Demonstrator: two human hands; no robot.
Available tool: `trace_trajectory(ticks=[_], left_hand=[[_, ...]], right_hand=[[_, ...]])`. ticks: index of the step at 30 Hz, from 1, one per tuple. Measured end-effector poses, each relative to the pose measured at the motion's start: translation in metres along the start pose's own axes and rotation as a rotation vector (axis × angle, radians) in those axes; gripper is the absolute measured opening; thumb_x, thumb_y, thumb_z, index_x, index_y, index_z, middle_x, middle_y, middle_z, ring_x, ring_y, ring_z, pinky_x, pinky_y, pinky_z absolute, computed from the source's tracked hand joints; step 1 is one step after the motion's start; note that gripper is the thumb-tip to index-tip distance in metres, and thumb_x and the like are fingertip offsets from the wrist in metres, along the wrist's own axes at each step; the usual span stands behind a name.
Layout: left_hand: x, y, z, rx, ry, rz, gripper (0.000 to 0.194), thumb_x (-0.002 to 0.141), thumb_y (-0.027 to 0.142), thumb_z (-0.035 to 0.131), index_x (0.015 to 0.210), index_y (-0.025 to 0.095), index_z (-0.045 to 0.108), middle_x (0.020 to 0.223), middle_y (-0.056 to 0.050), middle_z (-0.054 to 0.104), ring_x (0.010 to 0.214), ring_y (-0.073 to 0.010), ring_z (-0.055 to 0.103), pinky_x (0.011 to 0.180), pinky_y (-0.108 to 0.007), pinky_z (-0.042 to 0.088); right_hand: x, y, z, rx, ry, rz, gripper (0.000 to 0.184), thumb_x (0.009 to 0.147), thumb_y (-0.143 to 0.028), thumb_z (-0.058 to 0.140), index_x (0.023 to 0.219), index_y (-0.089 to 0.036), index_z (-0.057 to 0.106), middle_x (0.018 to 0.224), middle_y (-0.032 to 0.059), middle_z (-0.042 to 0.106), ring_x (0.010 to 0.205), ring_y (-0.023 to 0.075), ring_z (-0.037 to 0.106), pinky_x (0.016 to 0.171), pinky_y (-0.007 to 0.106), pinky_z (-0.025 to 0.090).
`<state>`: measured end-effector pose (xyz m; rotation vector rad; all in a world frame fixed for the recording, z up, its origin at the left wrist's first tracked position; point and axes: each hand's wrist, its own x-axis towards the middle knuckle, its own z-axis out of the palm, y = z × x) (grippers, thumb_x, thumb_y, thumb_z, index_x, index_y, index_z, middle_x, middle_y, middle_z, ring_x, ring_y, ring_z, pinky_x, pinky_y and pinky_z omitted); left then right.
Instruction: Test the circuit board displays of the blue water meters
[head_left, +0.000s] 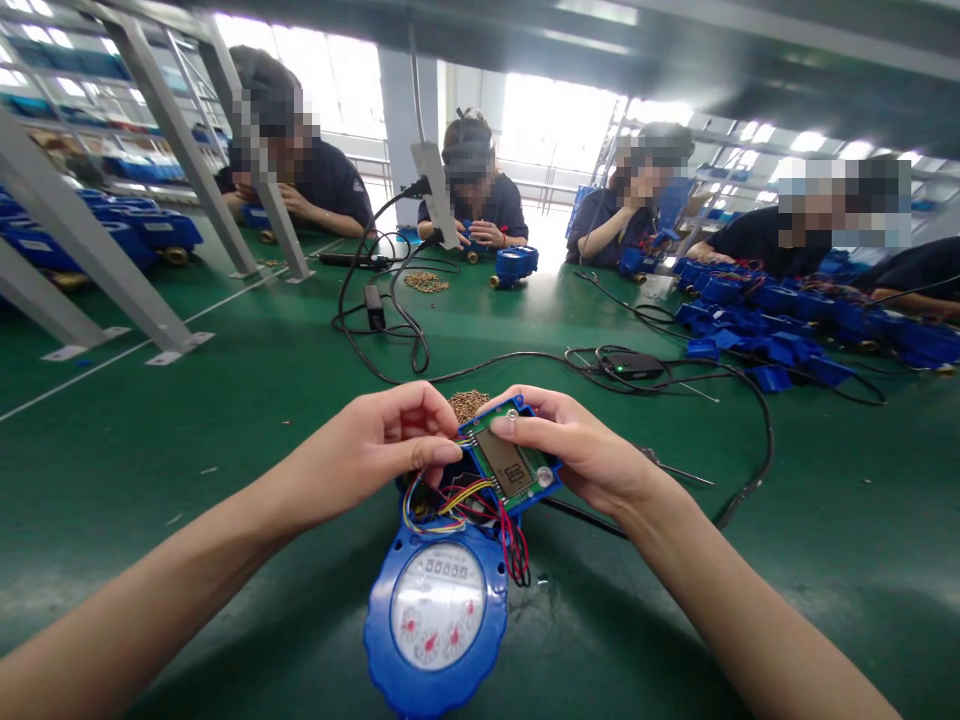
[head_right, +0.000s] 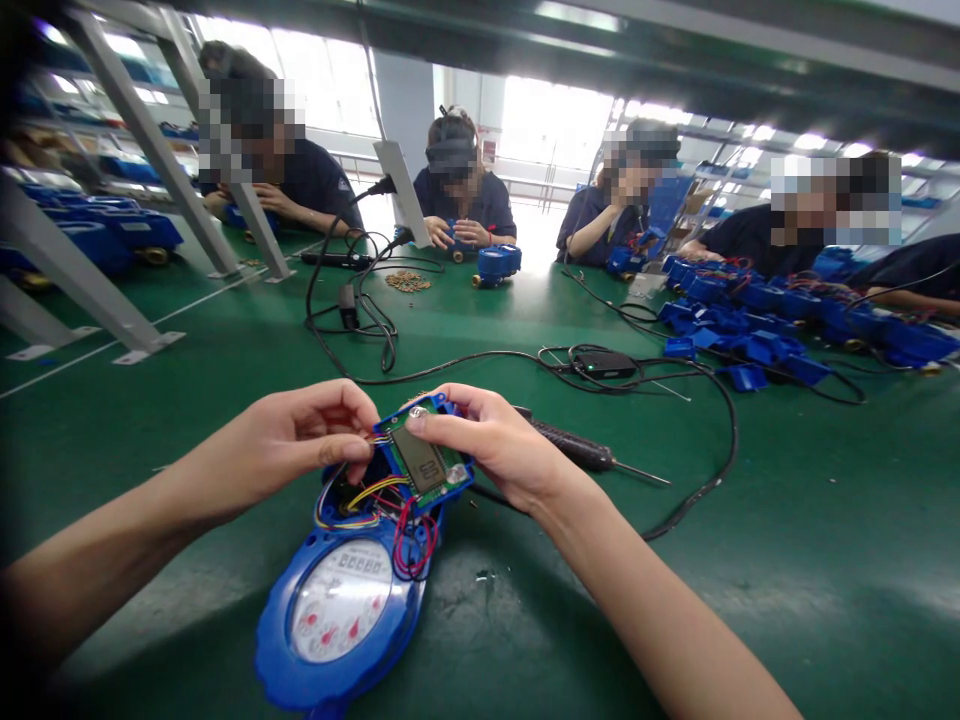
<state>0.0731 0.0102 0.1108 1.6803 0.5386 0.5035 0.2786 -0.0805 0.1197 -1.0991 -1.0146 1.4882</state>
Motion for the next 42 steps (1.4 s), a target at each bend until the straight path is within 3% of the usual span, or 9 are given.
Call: trace_trajectory(ticks=[6,15,22,31,42], left_hand=[[0.000,0.006,0.001,0.100,-0.043,-0.061,0.021,0.083,0.036,0.073,0.073,0.018,0.069,0.063,0.003,0.060,0.061,-0.0113,0.052,0.057,-0.022,0.042],[-0.006,0.002,0.005,-0.111,-0.028,-0.102,0.023,0.081,0.033,0.078,0.068,0.017,0.068,0.060,0.003,0.061,0.059,-0.0092,0.052,0.056,-0.019,0.040],[-0.007,0.004,0.008,0.030,0.013,-0.054,0.023,0.085,0.038,0.074,0.074,0.018,0.068,0.067,0.004,0.060,0.064,-0.0096,0.050,0.057,-0.019,0.038],[0.002,-0.007,0.002,-0.111,-0.038,-0.058,0.024,0.085,0.034,0.072,0.070,0.017,0.066,0.061,0.004,0.055,0.057,-0.0088,0.047,0.054,-0.019,0.037],[0.001,-0.003,0.007,0.166,0.010,0.007,0.023,0.087,0.035,0.065,0.075,0.015,0.062,0.065,0.004,0.053,0.061,-0.0102,0.046,0.055,-0.021,0.037]], right_hand=[[-0.001,0.001,0.003,-0.020,0.029,-0.027,0.031,0.072,-0.035,0.085,0.090,-0.015,0.069,0.080,0.0002,0.071,0.068,0.0105,0.063,0.065,0.022,0.051],[-0.003,0.007,0.007,-0.143,0.111,-0.125,0.029,0.076,-0.037,0.082,0.093,-0.017,0.070,0.085,0.0007,0.070,0.073,0.0110,0.062,0.066,0.021,0.050],[-0.005,0.007,0.007,-0.186,0.150,-0.145,0.030,0.077,-0.040,0.081,0.095,-0.019,0.070,0.087,0.0009,0.070,0.075,0.0120,0.063,0.067,0.022,0.050],[0.001,0.010,0.004,0.000,0.071,-0.119,0.027,0.074,-0.033,0.084,0.091,-0.016,0.070,0.083,0.0004,0.071,0.070,0.0106,0.066,0.065,0.021,0.054],[0.003,0.011,0.001,0.058,0.022,-0.099,0.025,0.073,-0.029,0.085,0.089,-0.015,0.071,0.080,-0.0001,0.072,0.067,0.0096,0.066,0.063,0.019,0.055]])
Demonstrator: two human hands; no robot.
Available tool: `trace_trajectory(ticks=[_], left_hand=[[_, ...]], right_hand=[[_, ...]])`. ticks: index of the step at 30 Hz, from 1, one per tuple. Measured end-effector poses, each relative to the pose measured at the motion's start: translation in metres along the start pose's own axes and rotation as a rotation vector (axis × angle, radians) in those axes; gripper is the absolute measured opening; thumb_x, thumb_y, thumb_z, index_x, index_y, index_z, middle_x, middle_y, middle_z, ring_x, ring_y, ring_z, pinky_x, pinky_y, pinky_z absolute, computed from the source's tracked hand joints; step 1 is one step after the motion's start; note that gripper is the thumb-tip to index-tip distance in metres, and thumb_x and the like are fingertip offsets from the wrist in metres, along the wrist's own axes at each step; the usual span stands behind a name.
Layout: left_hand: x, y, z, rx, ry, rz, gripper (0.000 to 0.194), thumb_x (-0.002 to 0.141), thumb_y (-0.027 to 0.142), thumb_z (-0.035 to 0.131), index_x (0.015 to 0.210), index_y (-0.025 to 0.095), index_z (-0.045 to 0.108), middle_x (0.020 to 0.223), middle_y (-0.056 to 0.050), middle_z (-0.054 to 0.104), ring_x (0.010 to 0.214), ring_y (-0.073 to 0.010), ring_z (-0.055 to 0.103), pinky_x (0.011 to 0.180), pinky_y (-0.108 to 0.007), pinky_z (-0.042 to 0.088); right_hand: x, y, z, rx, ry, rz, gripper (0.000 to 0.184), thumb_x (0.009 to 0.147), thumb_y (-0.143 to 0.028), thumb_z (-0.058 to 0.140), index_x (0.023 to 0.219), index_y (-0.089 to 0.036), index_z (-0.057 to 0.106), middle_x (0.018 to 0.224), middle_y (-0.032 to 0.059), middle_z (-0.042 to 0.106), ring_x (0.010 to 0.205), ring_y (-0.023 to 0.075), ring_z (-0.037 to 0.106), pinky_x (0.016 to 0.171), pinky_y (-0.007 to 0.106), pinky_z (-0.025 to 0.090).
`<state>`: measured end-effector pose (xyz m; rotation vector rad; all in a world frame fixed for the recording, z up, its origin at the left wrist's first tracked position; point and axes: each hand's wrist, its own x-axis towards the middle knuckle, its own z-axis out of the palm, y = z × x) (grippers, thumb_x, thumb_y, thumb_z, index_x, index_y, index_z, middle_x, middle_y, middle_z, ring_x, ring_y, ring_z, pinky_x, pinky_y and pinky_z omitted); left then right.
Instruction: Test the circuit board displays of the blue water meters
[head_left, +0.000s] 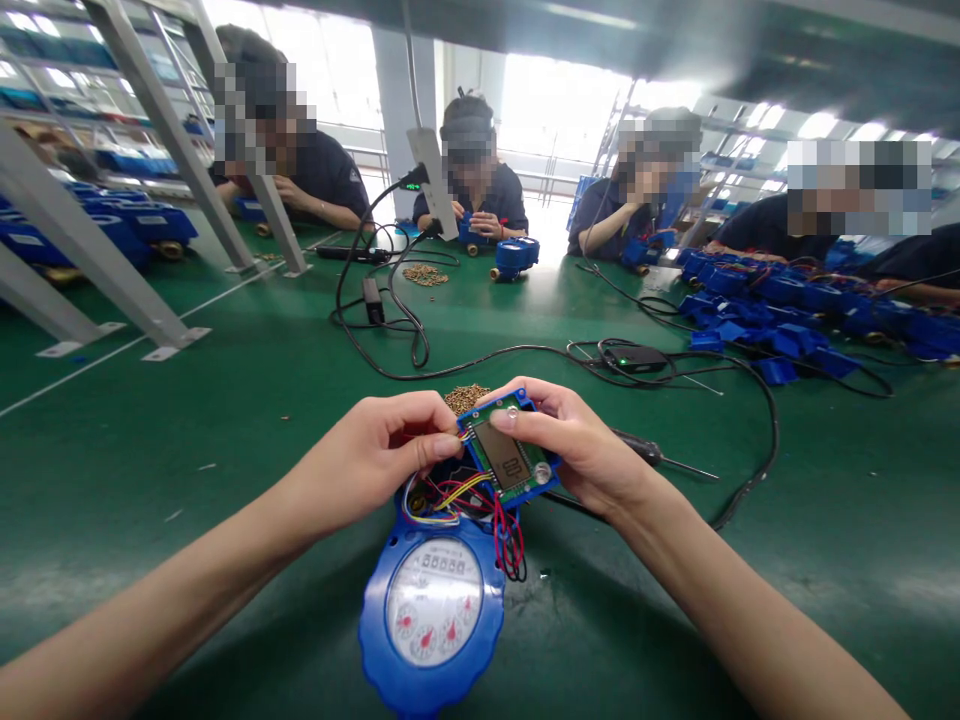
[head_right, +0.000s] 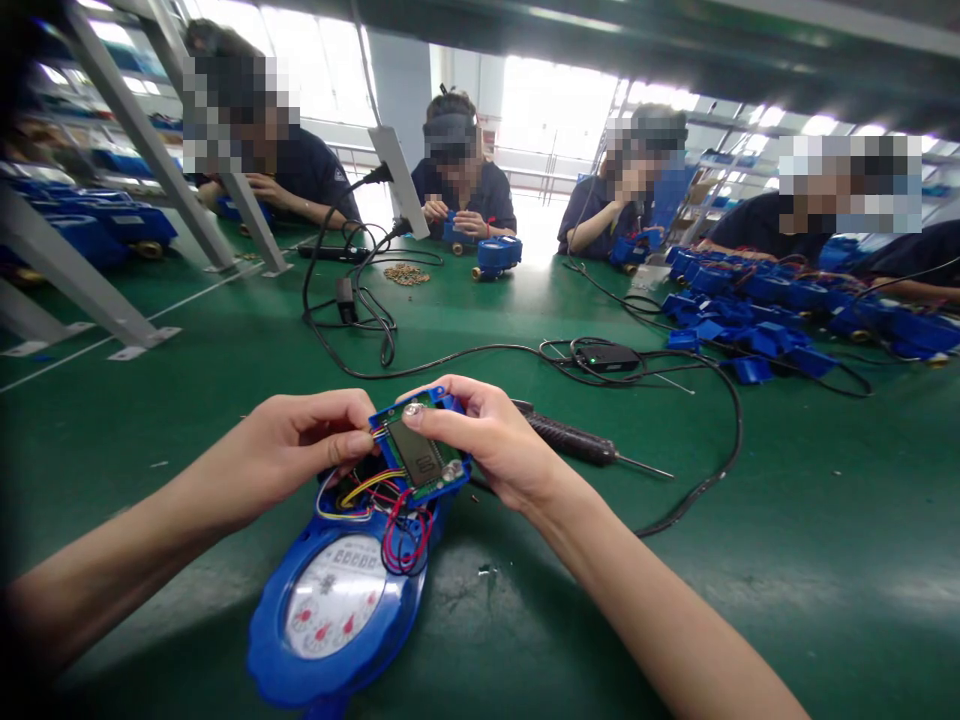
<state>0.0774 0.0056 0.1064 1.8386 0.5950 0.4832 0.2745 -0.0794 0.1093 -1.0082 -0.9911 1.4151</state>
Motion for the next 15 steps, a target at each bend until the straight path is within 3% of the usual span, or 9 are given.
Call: trace_trajectory(ticks=[5,15], left_hand=[[-0.0025,0.0000,-0.0026,-0.087,-0.079,-0.053,0.028,0.090,0.042,0.066,0.079,0.017,0.062,0.069,0.005,0.053,0.065,-0.0094,0.046,0.057,-0.019,0.036],[-0.0021,0.0003,-0.0049,-0.128,-0.099,-0.070,0.029,0.092,0.043,0.066,0.077,0.018,0.064,0.069,0.005,0.055,0.066,-0.0093,0.046,0.059,-0.020,0.036]], right_hand=[[-0.0004,-0.0020,-0.0005,-0.006,0.000,0.000,0.025,0.075,-0.028,0.084,0.090,-0.015,0.070,0.081,-0.0001,0.072,0.069,0.0097,0.067,0.063,0.019,0.056],[-0.0010,-0.0013,0.0004,-0.060,0.029,-0.018,0.027,0.075,-0.031,0.084,0.091,-0.015,0.070,0.081,0.0006,0.072,0.069,0.0104,0.067,0.063,0.019,0.056]])
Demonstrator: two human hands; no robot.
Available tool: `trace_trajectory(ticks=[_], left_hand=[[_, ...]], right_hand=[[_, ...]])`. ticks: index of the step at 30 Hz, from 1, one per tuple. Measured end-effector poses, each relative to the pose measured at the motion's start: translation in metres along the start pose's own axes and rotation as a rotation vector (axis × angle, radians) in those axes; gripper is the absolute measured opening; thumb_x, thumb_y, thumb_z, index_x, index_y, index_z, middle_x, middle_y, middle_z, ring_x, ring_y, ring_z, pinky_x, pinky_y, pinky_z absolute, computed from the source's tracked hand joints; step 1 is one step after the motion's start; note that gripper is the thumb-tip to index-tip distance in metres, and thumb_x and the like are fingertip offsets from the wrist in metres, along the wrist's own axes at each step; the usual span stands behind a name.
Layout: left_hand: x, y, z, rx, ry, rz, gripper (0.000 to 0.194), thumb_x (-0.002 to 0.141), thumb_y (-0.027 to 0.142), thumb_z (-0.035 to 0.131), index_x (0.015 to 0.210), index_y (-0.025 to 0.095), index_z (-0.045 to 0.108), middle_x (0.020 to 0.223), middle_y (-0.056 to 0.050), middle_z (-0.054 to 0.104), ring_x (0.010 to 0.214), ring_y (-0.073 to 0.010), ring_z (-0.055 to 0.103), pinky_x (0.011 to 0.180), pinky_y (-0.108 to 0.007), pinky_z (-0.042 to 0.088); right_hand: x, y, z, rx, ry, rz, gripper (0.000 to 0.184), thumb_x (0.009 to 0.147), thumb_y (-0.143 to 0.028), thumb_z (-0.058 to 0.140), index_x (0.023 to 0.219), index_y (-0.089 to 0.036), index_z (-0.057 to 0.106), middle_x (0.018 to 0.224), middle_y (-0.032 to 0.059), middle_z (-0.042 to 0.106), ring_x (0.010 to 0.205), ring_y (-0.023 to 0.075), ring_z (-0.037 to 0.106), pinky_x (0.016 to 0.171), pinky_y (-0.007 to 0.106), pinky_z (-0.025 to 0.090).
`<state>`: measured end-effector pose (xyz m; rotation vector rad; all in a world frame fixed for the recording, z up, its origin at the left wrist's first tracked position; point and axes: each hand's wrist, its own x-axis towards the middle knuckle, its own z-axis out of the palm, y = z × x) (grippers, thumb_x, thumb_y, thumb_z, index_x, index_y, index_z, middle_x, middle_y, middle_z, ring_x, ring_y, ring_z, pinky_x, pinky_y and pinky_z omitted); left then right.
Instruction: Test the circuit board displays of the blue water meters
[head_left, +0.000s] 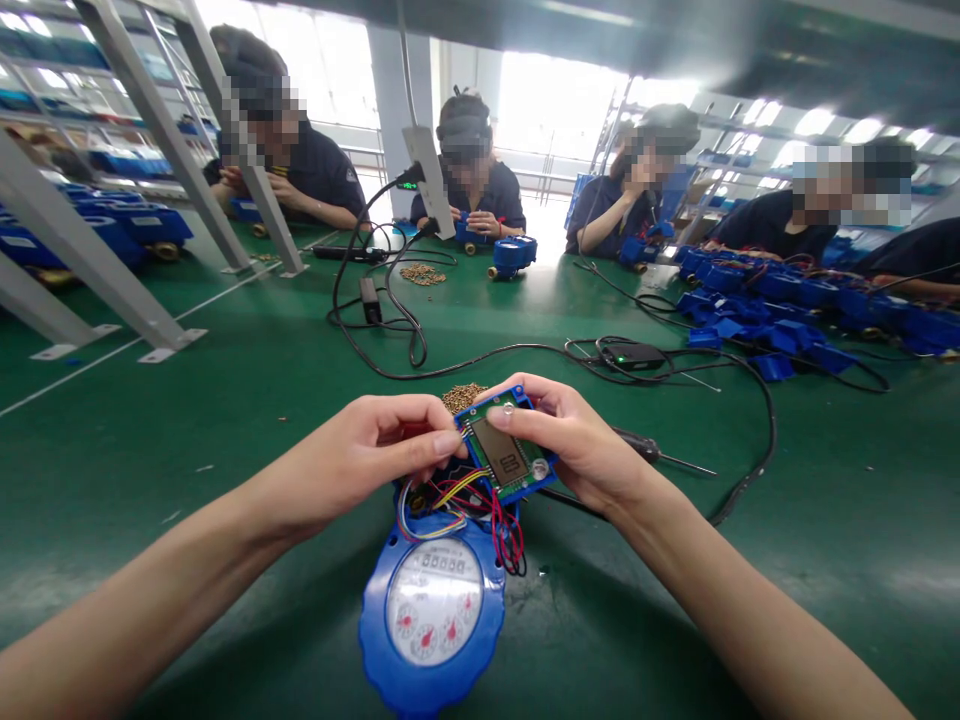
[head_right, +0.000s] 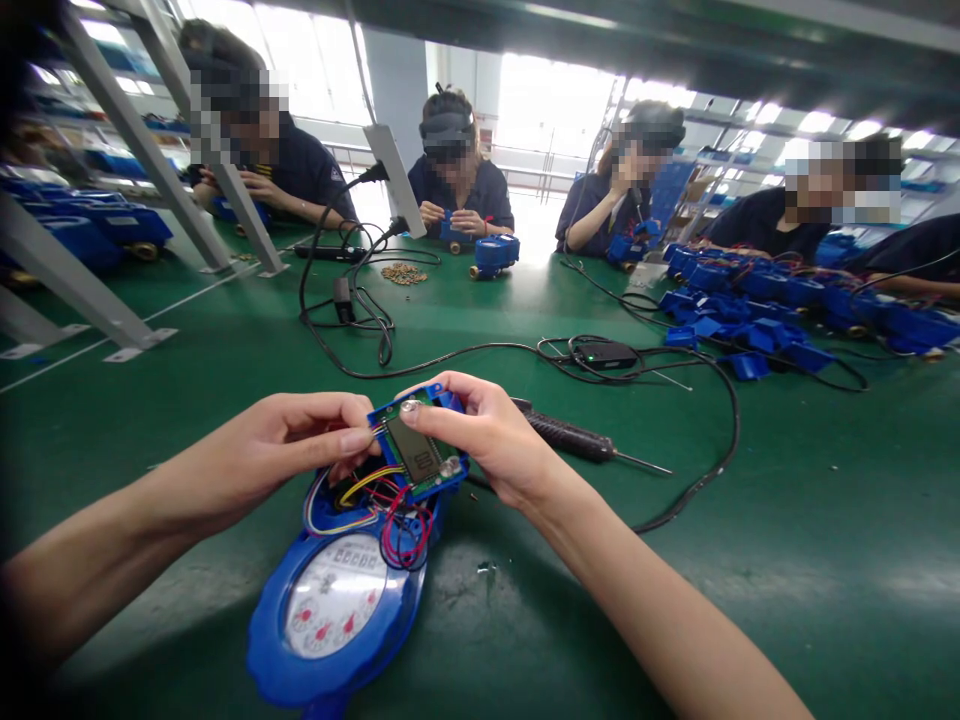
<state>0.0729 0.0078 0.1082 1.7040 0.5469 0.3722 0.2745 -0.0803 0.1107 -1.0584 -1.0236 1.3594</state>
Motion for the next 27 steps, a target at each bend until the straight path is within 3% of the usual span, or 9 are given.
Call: trace_trajectory(ticks=[14,21,27], left_hand=[[0.002,0.001,-0.010,0.123,-0.068,0.010,0.028,0.091,0.044,0.067,0.079,0.019,0.065,0.070,0.005,0.056,0.066,-0.0090,0.047,0.060,-0.019,0.040],[-0.001,0.005,0.000,0.248,0.050,0.105,0.024,0.094,0.038,0.060,0.081,0.019,0.061,0.071,0.005,0.054,0.064,-0.0097,0.046,0.056,-0.020,0.039],[-0.001,-0.002,0.010,0.412,0.206,0.265,0.024,0.096,0.030,0.054,0.076,0.018,0.061,0.077,0.001,0.054,0.072,-0.0124,0.053,0.059,-0.022,0.041]], right_hand=[[0.002,0.003,-0.001,0.059,-0.009,0.022,0.027,0.072,-0.031,0.085,0.088,-0.015,0.070,0.079,0.0002,0.072,0.067,0.0098,0.066,0.063,0.019,0.056],[0.003,0.002,-0.001,0.068,0.006,0.053,0.030,0.071,-0.032,0.086,0.090,-0.015,0.070,0.080,0.0010,0.072,0.068,0.0116,0.067,0.063,0.022,0.056],[0.002,0.000,-0.002,0.034,-0.001,0.058,0.030,0.072,-0.033,0.085,0.090,-0.015,0.070,0.082,0.0012,0.072,0.069,0.0112,0.066,0.063,0.021,0.054]])
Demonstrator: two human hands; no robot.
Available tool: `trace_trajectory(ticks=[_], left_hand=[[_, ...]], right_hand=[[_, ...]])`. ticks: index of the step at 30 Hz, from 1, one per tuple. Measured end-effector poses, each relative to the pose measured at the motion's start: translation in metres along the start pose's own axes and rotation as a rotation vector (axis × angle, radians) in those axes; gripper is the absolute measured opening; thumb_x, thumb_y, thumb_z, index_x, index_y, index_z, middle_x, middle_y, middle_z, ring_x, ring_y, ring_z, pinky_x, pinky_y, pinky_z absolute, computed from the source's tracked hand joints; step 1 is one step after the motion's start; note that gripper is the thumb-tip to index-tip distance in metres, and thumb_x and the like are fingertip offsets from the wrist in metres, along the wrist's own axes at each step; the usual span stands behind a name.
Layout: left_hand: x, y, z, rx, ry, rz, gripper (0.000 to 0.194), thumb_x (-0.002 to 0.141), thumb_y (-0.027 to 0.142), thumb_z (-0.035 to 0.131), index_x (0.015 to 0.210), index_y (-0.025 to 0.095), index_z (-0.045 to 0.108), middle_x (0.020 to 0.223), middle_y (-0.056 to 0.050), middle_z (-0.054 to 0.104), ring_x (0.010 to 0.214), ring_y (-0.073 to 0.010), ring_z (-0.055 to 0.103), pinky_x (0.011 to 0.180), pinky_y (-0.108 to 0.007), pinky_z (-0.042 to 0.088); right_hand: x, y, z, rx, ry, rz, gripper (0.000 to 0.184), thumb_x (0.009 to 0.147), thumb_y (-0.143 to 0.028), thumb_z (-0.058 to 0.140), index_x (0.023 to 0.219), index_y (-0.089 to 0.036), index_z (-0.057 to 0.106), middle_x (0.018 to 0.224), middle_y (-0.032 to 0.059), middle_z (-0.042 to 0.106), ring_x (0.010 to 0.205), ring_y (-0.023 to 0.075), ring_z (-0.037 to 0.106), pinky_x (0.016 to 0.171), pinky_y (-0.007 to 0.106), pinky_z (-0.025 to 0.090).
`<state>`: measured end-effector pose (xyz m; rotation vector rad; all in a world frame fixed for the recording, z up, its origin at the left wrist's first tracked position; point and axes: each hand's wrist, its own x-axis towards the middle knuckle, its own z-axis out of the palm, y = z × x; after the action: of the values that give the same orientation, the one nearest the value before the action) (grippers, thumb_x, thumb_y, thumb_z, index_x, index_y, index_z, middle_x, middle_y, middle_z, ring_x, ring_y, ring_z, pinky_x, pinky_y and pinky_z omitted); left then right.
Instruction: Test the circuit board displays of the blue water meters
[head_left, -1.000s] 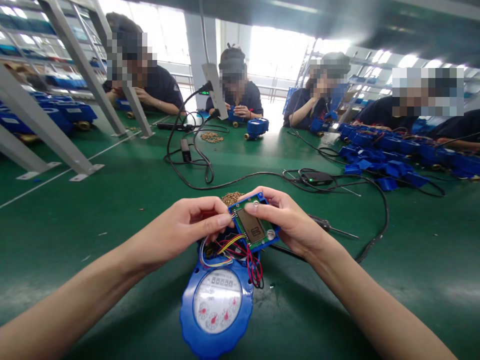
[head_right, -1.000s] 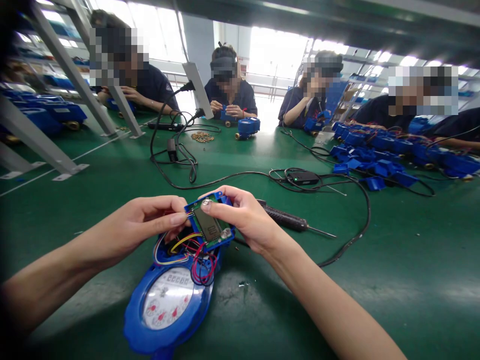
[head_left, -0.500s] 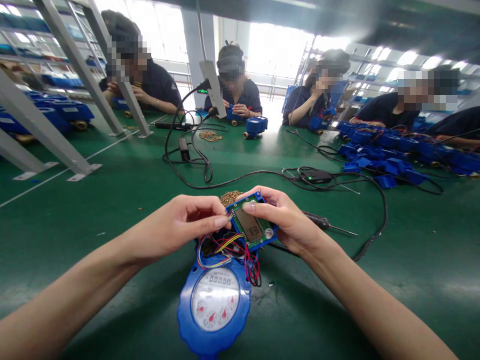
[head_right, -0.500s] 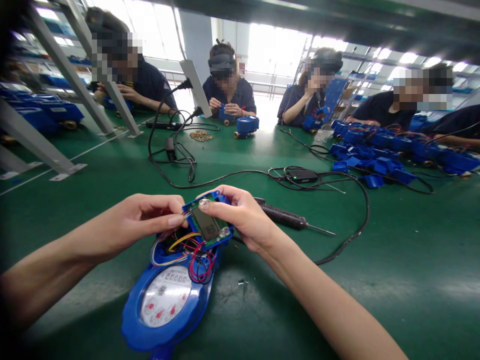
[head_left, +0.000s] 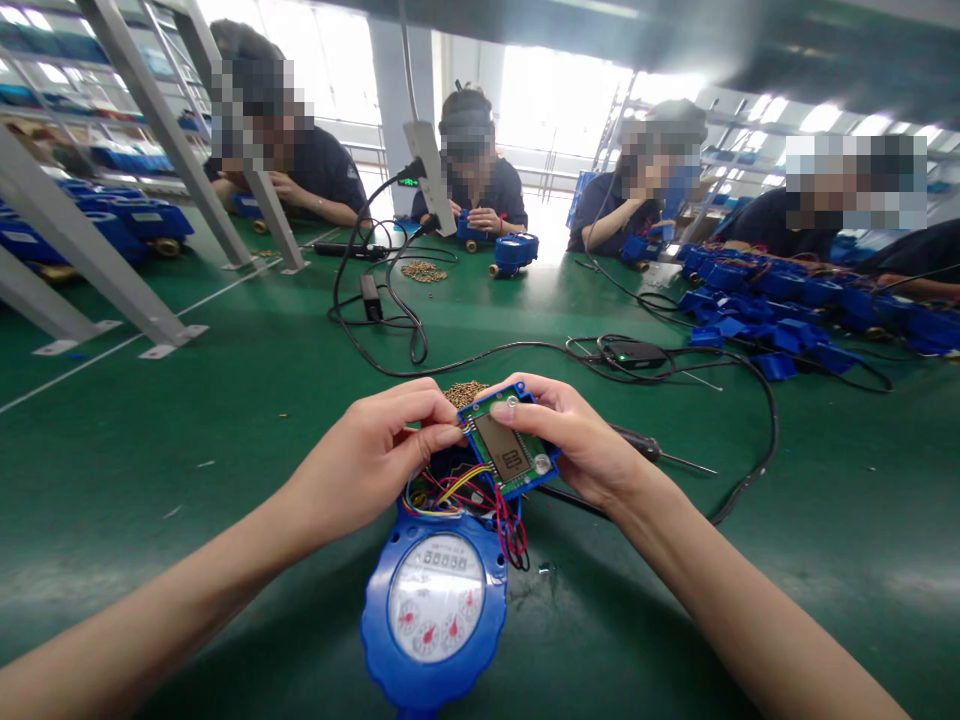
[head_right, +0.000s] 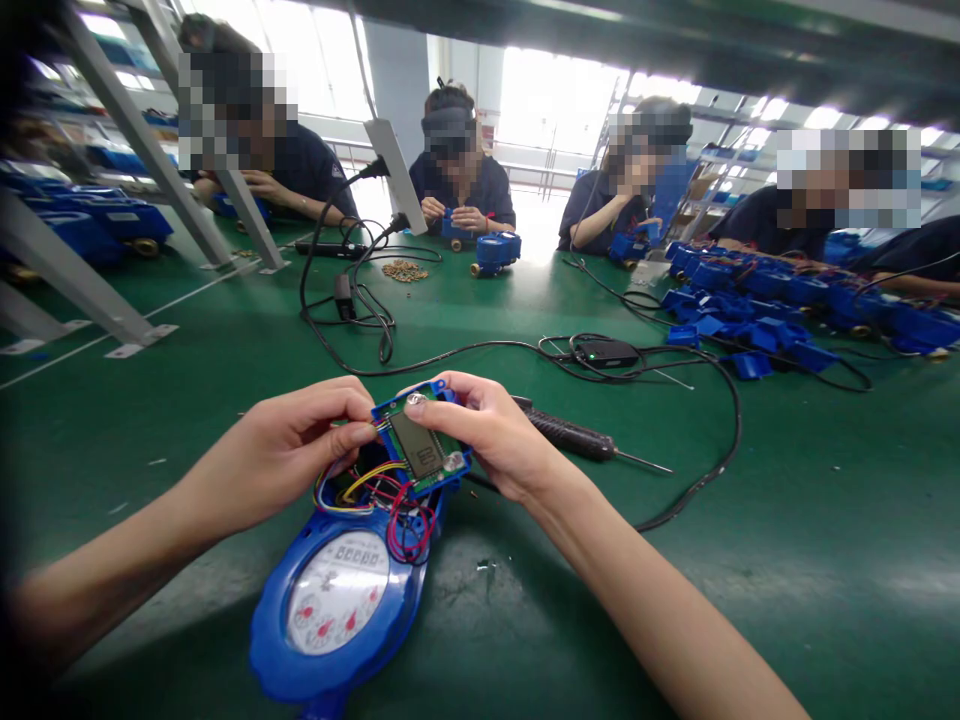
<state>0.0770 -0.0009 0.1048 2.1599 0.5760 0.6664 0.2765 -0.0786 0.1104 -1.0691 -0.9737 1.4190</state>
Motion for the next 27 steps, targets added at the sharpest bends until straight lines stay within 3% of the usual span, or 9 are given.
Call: trace_trajectory(ticks=[5,8,11,15,23,27], left_hand=[[0.006,-0.002,-0.002,0.082,0.049,0.028,0.020,0.093,0.026,0.061,0.075,0.018,0.067,0.080,0.000,0.061,0.075,-0.0136,0.059,0.067,-0.024,0.045],[0.011,-0.004,-0.005,0.140,0.096,0.137,0.007,0.089,0.024,0.069,0.094,0.018,0.071,0.089,-0.001,0.066,0.080,-0.0141,0.062,0.073,-0.024,0.050],[0.013,-0.010,-0.005,0.226,0.083,0.368,0.030,0.095,0.014,0.058,0.124,0.020,0.063,0.114,-0.005,0.068,0.102,-0.0156,0.065,0.088,-0.025,0.053],[0.011,-0.019,0.000,0.368,0.105,0.582,0.043,0.099,0.006,0.044,0.137,0.021,0.056,0.124,-0.008,0.067,0.114,-0.0150,0.065,0.095,-0.022,0.054],[-0.002,-0.036,0.007,0.497,0.182,0.698,0.048,0.098,0.011,0.050,0.146,0.015,0.049,0.132,-0.017,0.068,0.125,-0.0257,0.063,0.105,-0.036,0.053],[0.004,-0.022,0.001,0.472,0.124,0.568,0.039,0.101,0.014,0.046,0.139,0.018,0.054,0.126,-0.012,0.069,0.117,-0.0204,0.066,0.098,-0.030,0.055]], right_hand=[[-0.001,-0.004,0.001,-0.025,-0.009,0.030,0.034,0.072,-0.036,0.086,0.092,-0.014,0.069,0.082,0.0017,0.071,0.068,0.0106,0.065,0.063,0.021,0.054],[0.000,-0.004,0.001,-0.045,-0.013,0.035,0.035,0.071,-0.037,0.086,0.091,-0.014,0.069,0.081,0.0013,0.070,0.068,0.0108,0.064,0.063,0.021,0.053],[0.000,-0.004,-0.001,-0.056,-0.040,0.023,0.035,0.072,-0.038,0.086,0.092,-0.015,0.069,0.082,0.0007,0.070,0.071,0.0109,0.063,0.066,0.022,0.051],[0.000,-0.003,-0.002,-0.101,-0.057,0.002,0.034,0.073,-0.038,0.085,0.092,-0.015,0.069,0.085,0.0005,0.069,0.075,0.0109,0.062,0.070,0.022,0.049],[-0.005,-0.005,0.005,-0.162,-0.029,-0.020,0.033,0.072,-0.039,0.085,0.085,-0.016,0.066,0.080,-0.0020,0.066,0.071,0.0095,0.058,0.065,0.020,0.045],[-0.003,-0.005,0.002,-0.149,-0.016,-0.002,0.036,0.071,-0.042,0.085,0.086,-0.015,0.065,0.079,-0.0016,0.064,0.070,0.0103,0.058,0.063,0.022,0.046]])
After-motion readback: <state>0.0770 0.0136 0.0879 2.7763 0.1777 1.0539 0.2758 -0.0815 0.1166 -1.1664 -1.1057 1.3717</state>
